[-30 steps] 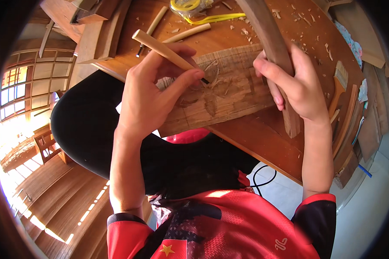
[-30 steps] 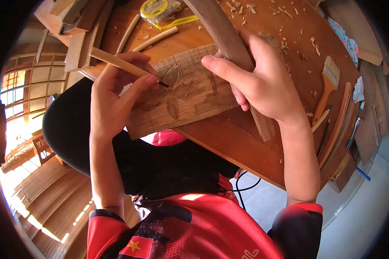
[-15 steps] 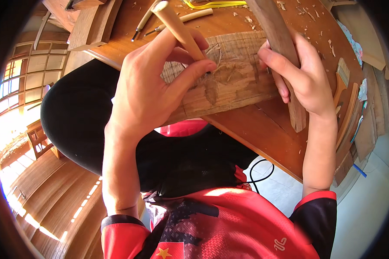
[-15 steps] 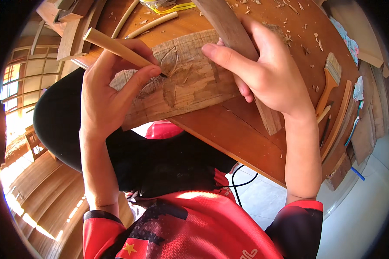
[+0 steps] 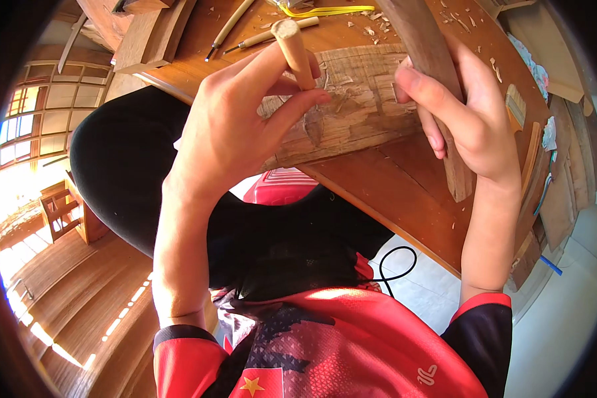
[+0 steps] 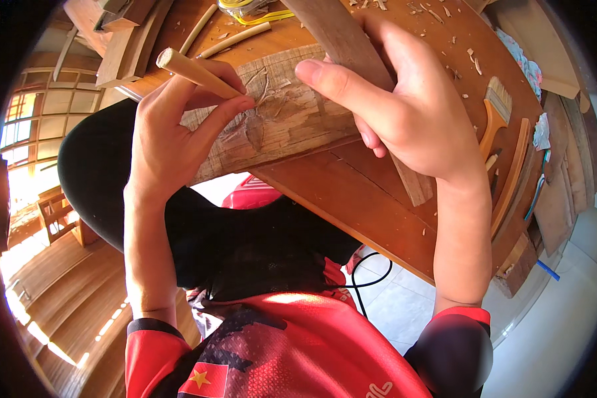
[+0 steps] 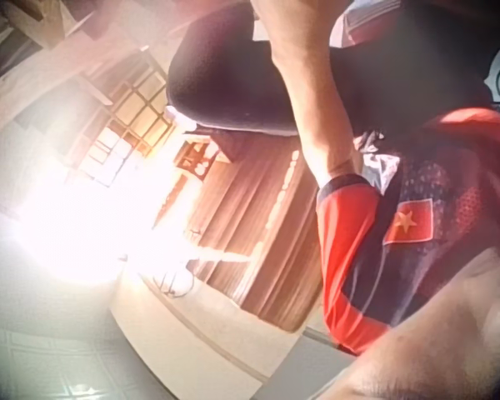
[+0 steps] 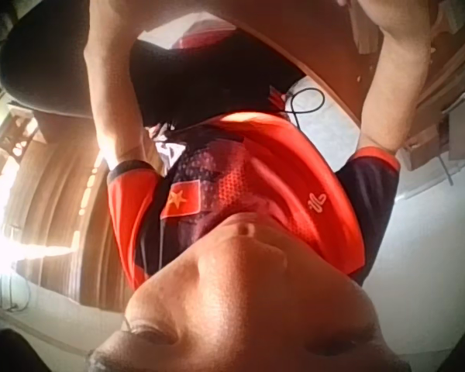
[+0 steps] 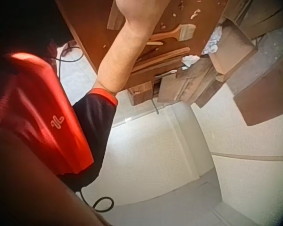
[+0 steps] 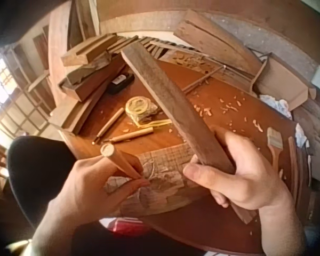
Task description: The person carves a floral design into a rectangular wooden block using a chisel and a wooden mallet. They repeatedly strike the chisel to remove wood shavings and refine the pattern, occasionally adjusting the block's position on the workbench.
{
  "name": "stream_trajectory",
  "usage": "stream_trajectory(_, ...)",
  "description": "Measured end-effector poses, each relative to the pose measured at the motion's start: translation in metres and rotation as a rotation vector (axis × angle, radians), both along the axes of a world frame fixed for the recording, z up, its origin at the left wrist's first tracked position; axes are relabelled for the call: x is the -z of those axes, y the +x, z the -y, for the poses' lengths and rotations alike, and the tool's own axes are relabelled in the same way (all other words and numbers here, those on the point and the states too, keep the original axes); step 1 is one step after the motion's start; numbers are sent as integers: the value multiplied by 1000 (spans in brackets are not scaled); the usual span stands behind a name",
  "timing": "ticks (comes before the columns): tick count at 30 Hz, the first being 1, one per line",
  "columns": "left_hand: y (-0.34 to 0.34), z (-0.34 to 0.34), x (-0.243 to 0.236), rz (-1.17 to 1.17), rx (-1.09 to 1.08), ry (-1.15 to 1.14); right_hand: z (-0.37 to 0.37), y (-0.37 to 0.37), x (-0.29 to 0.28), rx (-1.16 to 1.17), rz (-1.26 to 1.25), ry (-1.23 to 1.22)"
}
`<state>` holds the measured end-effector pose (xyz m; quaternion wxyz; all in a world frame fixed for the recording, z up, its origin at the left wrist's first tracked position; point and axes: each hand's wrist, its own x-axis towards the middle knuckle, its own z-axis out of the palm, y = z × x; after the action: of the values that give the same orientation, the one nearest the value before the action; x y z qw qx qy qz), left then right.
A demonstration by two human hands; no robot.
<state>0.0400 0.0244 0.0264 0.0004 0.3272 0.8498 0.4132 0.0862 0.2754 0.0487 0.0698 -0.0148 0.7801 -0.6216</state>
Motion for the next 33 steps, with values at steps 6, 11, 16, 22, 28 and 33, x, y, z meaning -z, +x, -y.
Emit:
stream_trajectory(6,0,4,0,-1,12,15,1,6,-8,18,-49,12)
stream_trajectory(11,2,3,0,-36,-4,-15,3,10,-11,4,-67,28)
stream_trajectory(16,3,2,0,-8,-21,3,7,13,-19,8,-67,45)
stream_trajectory(22,3,1,-2,-19,-26,-11,10,14,-19,20,-81,42)
stream_trajectory(28,4,0,1,-52,-17,-16,14,19,-22,39,-91,101)
stream_trajectory(33,2,1,0,-50,5,-30,14,22,-24,37,-92,84)
